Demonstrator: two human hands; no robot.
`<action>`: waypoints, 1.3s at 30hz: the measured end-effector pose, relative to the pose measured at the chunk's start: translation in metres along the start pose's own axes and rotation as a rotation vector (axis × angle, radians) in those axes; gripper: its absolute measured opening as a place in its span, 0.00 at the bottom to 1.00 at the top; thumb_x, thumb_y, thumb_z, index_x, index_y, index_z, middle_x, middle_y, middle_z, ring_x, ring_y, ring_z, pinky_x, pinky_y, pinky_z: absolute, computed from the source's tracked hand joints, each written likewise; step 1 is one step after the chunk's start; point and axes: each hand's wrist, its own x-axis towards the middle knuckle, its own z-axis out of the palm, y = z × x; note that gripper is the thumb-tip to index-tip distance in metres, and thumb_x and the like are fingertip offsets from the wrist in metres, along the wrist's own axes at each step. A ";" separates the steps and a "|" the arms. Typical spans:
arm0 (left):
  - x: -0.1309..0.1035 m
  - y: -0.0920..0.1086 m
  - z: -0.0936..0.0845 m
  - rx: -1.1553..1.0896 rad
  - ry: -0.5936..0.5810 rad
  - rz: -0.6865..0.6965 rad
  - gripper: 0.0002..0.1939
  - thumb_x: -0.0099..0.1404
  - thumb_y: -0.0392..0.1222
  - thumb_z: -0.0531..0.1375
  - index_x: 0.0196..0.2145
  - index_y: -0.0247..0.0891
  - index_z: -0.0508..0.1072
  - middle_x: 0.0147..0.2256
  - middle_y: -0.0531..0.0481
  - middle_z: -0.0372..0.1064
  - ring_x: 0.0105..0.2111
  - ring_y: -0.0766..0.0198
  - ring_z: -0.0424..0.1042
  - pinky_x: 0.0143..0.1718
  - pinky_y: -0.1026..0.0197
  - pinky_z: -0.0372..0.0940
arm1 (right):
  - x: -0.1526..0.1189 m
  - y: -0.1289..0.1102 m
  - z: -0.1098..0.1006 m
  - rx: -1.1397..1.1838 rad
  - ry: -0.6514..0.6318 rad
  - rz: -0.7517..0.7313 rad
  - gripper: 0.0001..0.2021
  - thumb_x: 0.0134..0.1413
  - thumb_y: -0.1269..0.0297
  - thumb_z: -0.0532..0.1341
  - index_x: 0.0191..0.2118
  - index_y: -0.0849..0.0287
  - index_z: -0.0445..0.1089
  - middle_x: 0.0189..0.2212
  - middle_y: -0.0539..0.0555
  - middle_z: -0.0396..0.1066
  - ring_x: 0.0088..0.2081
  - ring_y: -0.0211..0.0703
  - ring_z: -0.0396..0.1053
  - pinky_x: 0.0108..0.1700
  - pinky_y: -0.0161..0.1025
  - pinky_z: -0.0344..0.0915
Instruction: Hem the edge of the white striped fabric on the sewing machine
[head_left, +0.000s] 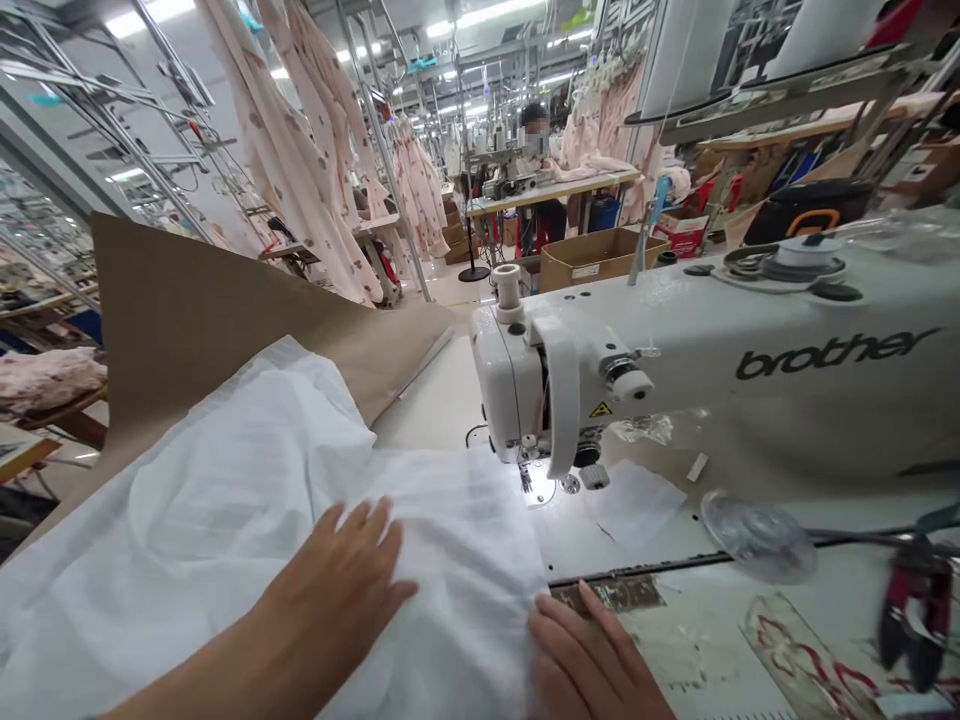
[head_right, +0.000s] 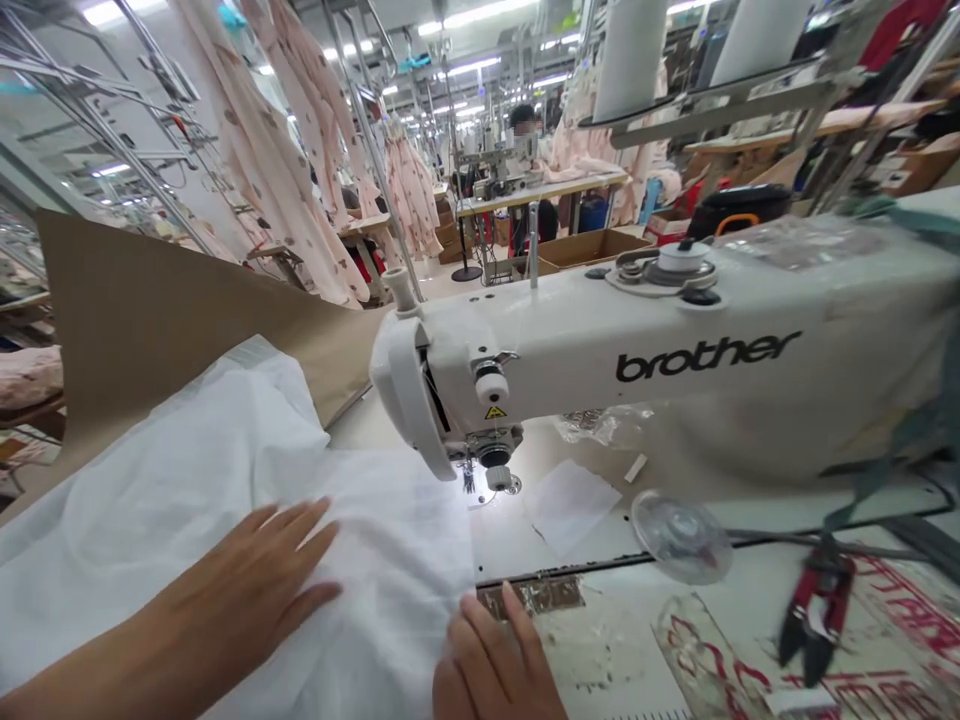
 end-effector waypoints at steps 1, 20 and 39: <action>0.012 0.005 -0.002 -0.031 0.034 0.066 0.14 0.67 0.36 0.48 0.41 0.30 0.72 0.44 0.33 0.70 0.45 0.46 0.70 0.43 0.44 0.67 | 0.001 0.000 0.002 -0.031 -0.004 -0.003 0.14 0.64 0.68 0.45 0.36 0.59 0.67 0.38 0.53 0.73 0.47 0.45 0.68 0.59 0.50 0.53; 0.085 0.031 0.038 -0.233 0.077 0.031 0.06 0.64 0.33 0.51 0.31 0.34 0.65 0.41 0.39 0.65 0.51 0.46 0.60 0.47 0.42 0.62 | 0.001 0.026 -0.016 -0.013 -0.088 0.001 0.11 0.62 0.64 0.52 0.41 0.61 0.70 0.45 0.55 0.70 0.51 0.47 0.64 0.57 0.47 0.55; 0.071 0.030 0.031 -0.496 0.219 0.439 0.14 0.67 0.35 0.52 0.49 0.31 0.64 0.47 0.39 0.64 0.50 0.56 0.62 0.52 0.54 0.62 | -0.001 0.021 -0.021 -0.014 -0.143 0.020 0.11 0.59 0.65 0.55 0.45 0.61 0.70 0.48 0.57 0.68 0.55 0.49 0.60 0.56 0.47 0.58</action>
